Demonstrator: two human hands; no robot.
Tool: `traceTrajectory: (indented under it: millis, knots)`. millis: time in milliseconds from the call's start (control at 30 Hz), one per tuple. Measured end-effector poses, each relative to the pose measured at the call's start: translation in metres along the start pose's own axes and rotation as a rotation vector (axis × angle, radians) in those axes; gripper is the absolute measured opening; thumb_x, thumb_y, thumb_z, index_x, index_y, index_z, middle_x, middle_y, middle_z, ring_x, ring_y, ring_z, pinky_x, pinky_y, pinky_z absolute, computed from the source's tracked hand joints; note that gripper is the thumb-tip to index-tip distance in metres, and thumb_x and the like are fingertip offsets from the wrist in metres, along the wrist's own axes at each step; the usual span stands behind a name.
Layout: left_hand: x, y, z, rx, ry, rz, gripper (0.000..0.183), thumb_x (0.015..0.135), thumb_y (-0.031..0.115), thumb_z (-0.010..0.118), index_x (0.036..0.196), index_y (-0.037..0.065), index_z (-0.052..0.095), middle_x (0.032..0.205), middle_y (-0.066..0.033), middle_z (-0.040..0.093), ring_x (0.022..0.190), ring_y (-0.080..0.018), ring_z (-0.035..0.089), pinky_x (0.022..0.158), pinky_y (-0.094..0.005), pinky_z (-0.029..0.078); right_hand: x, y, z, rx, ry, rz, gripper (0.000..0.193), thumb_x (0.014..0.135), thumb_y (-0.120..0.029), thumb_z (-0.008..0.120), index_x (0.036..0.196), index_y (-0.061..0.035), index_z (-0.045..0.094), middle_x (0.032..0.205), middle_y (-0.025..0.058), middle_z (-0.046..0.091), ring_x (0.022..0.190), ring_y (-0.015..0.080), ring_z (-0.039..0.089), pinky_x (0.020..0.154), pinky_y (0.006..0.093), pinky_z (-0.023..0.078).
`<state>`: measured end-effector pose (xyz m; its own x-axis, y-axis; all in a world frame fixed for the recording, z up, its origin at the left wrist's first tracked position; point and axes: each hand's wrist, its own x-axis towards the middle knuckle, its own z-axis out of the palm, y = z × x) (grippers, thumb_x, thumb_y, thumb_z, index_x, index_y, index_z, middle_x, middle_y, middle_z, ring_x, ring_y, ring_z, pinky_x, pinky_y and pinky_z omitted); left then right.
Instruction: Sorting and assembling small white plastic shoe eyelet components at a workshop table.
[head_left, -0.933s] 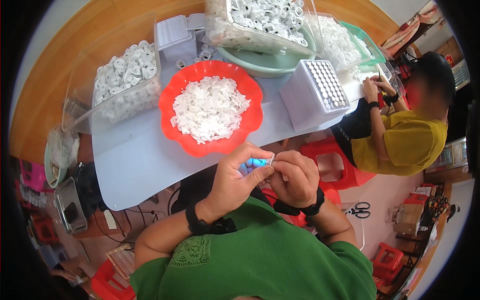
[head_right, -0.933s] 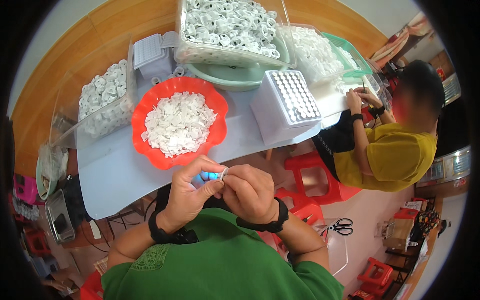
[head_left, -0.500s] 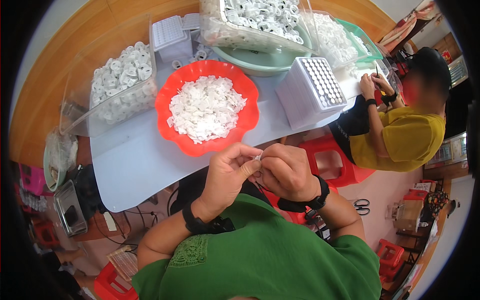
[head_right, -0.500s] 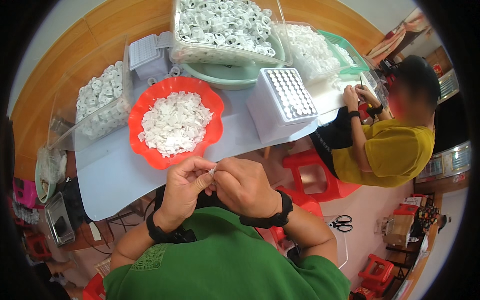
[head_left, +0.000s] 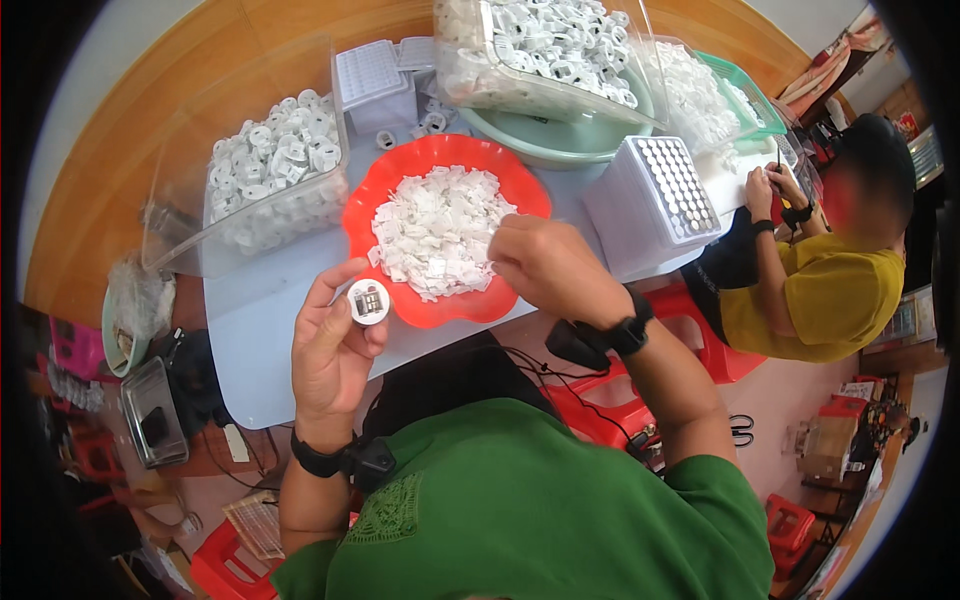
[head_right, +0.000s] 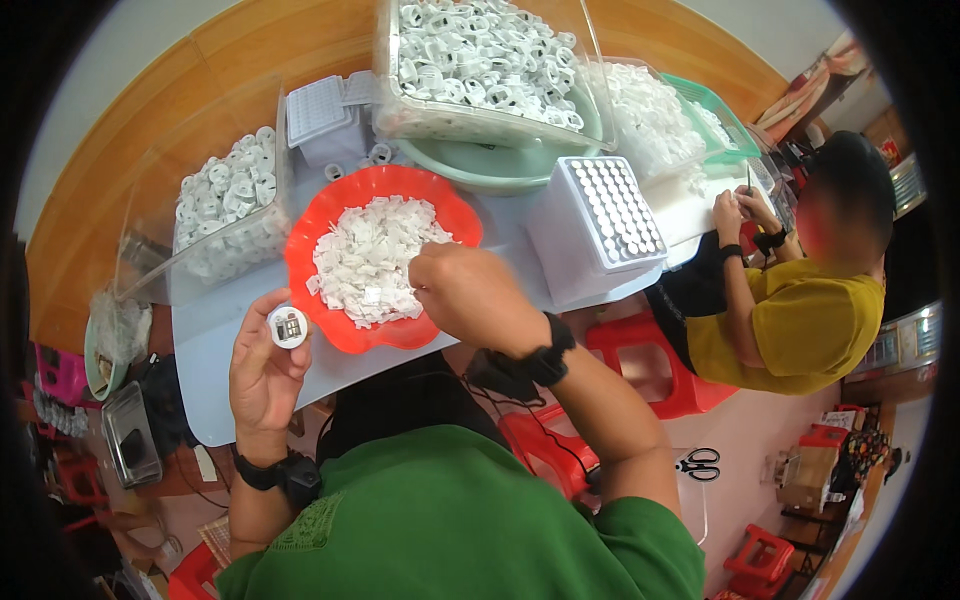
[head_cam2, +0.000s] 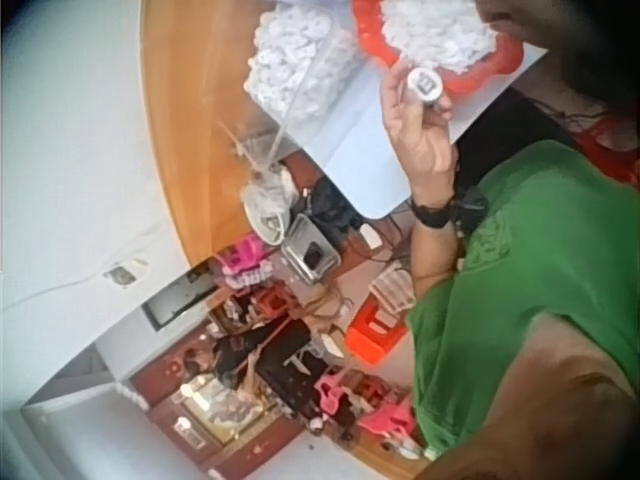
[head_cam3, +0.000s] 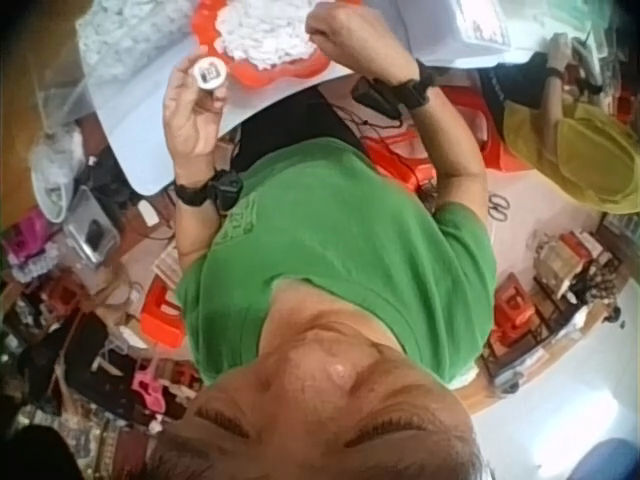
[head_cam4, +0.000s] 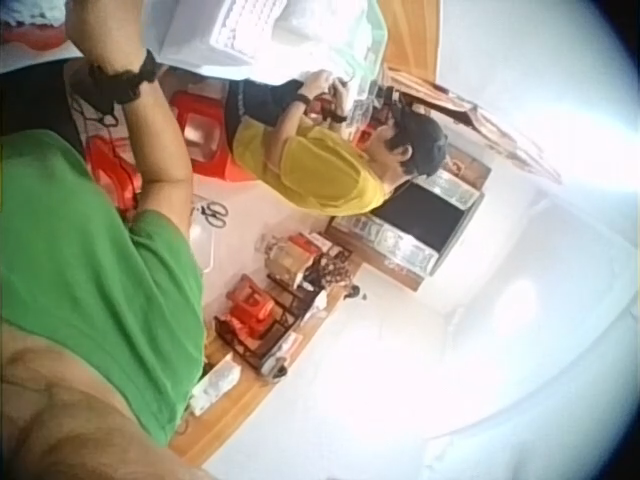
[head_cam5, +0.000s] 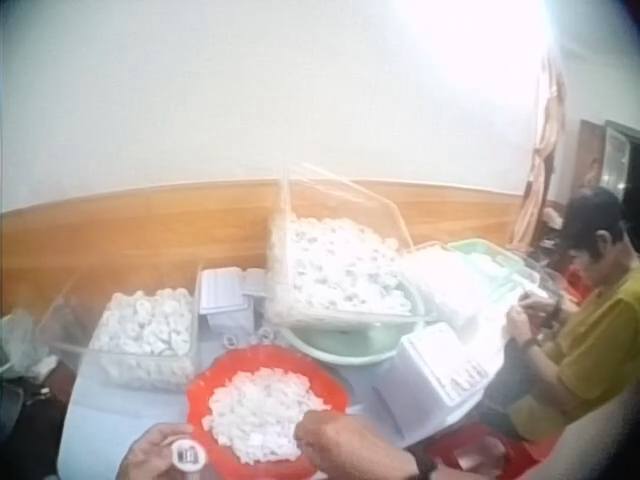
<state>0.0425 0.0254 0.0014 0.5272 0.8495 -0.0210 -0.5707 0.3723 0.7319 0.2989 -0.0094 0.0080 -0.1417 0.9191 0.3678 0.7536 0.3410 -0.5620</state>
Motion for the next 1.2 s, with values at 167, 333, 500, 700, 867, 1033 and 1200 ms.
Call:
traceTrajectory:
  millis: [167, 333, 500, 700, 867, 1033, 1200]
  knots:
    - [-0.006, -0.001, -0.012, 0.013, 0.069, -0.018, 0.033, 0.093, 0.018, 0.054, 0.118, -0.002, 0.05, 0.1, -0.0203, 0.061, 0.071, -0.0148, 0.057, 0.061, -0.0228, 0.046, 0.031, 0.011, 0.037, -0.305, -0.365, -0.088, 0.007, 0.073, -0.008, 0.059, 0.077, -0.0031, 0.06, 0.081, 0.0133, 0.059, 0.075, 0.0334, 0.06, 0.064, 0.044, 0.048]
    - [-0.005, -0.004, -0.014, -0.03, 0.004, -0.037, 0.031, 0.093, 0.016, 0.053, 0.117, -0.003, 0.052, 0.104, -0.0218, 0.06, 0.074, -0.0157, 0.058, 0.065, -0.0244, 0.048, 0.04, 0.01, 0.05, -0.389, -0.461, -0.133, 0.009, 0.072, -0.004, 0.056, 0.079, -0.0023, 0.061, 0.079, 0.0153, 0.059, 0.075, 0.0343, 0.061, 0.063, 0.044, 0.049]
    - [-0.006, -0.003, -0.019, -0.068, -0.036, -0.073, 0.032, 0.093, 0.017, 0.054, 0.117, -0.004, 0.052, 0.105, -0.0215, 0.06, 0.078, -0.0163, 0.059, 0.067, -0.0251, 0.049, 0.036, 0.009, 0.05, -0.327, -0.426, -0.107, 0.005, 0.073, -0.005, 0.057, 0.077, -0.0021, 0.057, 0.076, 0.015, 0.058, 0.073, 0.0336, 0.06, 0.062, 0.0426, 0.049]
    - [-0.006, -0.003, -0.017, -0.072, -0.082, -0.096, 0.033, 0.093, 0.016, 0.054, 0.118, -0.004, 0.052, 0.103, -0.0165, 0.061, 0.081, -0.0159, 0.061, 0.069, -0.0256, 0.05, 0.032, 0.007, 0.048, -0.354, -0.402, -0.208, 0.01, 0.073, -0.009, 0.061, 0.079, -0.002, 0.056, 0.078, 0.013, 0.057, 0.071, 0.0323, 0.06, 0.06, 0.0413, 0.049]
    - [-0.006, -0.006, -0.014, -0.047, -0.108, -0.103, 0.033, 0.093, 0.015, 0.053, 0.119, -0.005, 0.052, 0.102, -0.0126, 0.062, 0.082, -0.0151, 0.062, 0.071, -0.0256, 0.051, 0.035, 0.002, 0.046, -0.404, -0.444, -0.143, 0.011, 0.073, -0.008, 0.061, 0.078, -0.0017, 0.054, 0.077, 0.0135, 0.057, 0.069, 0.0325, 0.06, 0.058, 0.042, 0.048]
    - [-0.006, -0.009, -0.008, -0.075, -0.082, -0.137, 0.03, 0.091, 0.014, 0.056, 0.114, -0.004, 0.054, 0.104, -0.0229, 0.061, 0.077, -0.016, 0.06, 0.066, -0.0257, 0.05, 0.032, 0.0, 0.039, -0.368, -0.198, -0.135, 0.004, 0.07, -0.003, 0.059, 0.072, -0.0007, 0.057, 0.07, 0.0158, 0.06, 0.063, 0.0318, 0.061, 0.055, 0.0404, 0.048]
    - [-0.003, -0.009, 0.002, -0.016, -0.058, -0.161, 0.024, 0.088, 0.006, 0.054, 0.11, -0.005, 0.055, 0.101, -0.0205, 0.062, 0.075, -0.0144, 0.059, 0.065, -0.0241, 0.048, 0.023, -0.002, 0.024, -0.02, 0.014, -0.037, 0.002, 0.074, 0.001, 0.058, 0.073, 0.0006, 0.056, 0.067, 0.0141, 0.061, 0.058, 0.0293, 0.061, 0.051, 0.0371, 0.046]
